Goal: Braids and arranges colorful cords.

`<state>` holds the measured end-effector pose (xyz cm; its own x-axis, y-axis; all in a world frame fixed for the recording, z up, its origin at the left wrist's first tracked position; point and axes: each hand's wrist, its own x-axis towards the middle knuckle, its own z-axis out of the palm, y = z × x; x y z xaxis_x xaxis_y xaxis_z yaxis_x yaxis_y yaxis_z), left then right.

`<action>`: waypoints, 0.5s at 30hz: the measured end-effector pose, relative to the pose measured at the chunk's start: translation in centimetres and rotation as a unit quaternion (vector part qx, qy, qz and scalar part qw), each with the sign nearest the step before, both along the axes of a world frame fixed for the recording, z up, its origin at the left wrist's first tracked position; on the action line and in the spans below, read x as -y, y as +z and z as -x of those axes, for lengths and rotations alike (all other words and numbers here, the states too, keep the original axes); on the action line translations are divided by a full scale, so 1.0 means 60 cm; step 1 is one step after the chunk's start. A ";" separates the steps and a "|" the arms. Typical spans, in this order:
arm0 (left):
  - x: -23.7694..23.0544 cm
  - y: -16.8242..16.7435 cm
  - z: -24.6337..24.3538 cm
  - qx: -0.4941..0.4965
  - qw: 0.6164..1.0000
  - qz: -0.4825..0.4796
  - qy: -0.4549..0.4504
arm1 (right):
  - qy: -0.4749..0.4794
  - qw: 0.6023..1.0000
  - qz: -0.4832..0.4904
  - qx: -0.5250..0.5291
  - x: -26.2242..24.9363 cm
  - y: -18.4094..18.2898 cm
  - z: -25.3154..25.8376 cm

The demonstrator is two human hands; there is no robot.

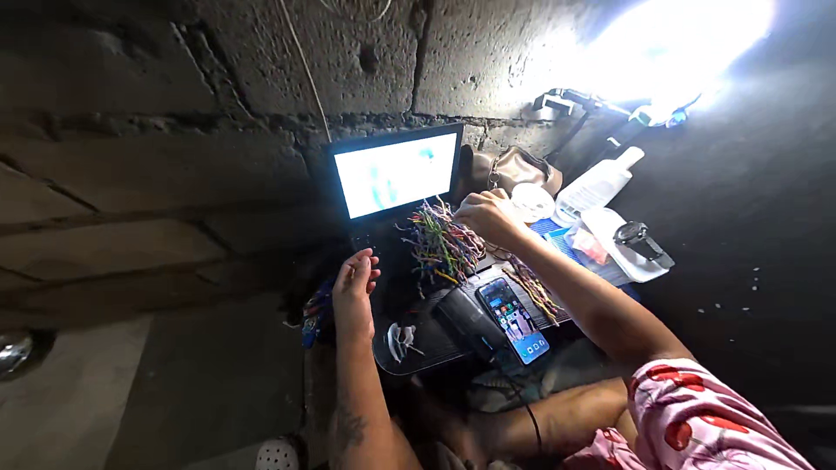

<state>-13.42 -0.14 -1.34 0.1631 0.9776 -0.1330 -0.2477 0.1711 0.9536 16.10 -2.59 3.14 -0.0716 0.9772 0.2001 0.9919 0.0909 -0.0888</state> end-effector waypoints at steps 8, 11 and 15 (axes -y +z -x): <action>-0.001 -0.009 -0.027 0.007 0.998 0.006 -0.057 | -0.167 0.968 -0.049 -0.179 0.066 0.048 0.061; 0.004 -0.010 -0.045 -0.001 0.990 -0.037 -0.137 | -0.171 0.936 0.007 -0.307 0.090 0.021 0.140; 0.007 -0.016 -0.060 -0.030 0.990 -0.053 -0.128 | -0.129 0.942 0.052 -0.307 0.100 -0.016 0.177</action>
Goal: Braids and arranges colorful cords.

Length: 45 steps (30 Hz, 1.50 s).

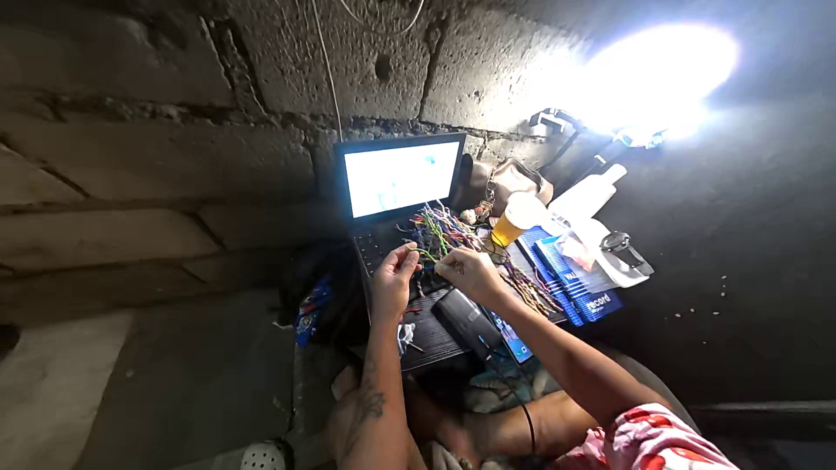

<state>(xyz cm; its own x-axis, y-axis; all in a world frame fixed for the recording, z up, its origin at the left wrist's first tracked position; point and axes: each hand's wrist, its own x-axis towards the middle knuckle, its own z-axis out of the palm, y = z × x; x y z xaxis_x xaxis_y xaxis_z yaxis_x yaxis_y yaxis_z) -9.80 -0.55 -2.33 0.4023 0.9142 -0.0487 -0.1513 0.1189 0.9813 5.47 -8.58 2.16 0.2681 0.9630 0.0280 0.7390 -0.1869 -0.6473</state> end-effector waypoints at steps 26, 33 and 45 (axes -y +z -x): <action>-0.046 -0.017 -0.022 -0.201 0.978 -0.012 -0.049 | -0.104 0.967 0.112 0.202 -0.108 -0.025 -0.088; -0.053 -0.012 -0.003 -0.155 0.987 -0.001 -0.036 | -0.126 0.980 0.055 0.144 -0.097 0.001 -0.082; -0.054 -0.011 0.001 -0.129 0.991 0.007 -0.028 | -0.089 0.971 0.114 0.193 -0.105 -0.017 -0.054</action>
<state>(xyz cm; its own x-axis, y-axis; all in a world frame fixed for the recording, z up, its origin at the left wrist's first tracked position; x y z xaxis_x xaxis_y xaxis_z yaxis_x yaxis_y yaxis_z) -9.84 2.71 -3.01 0.4258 0.8889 -0.1691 0.1113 0.1340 0.9847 8.73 -2.28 1.15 0.4426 0.8954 -0.0483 0.8609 -0.4394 -0.2565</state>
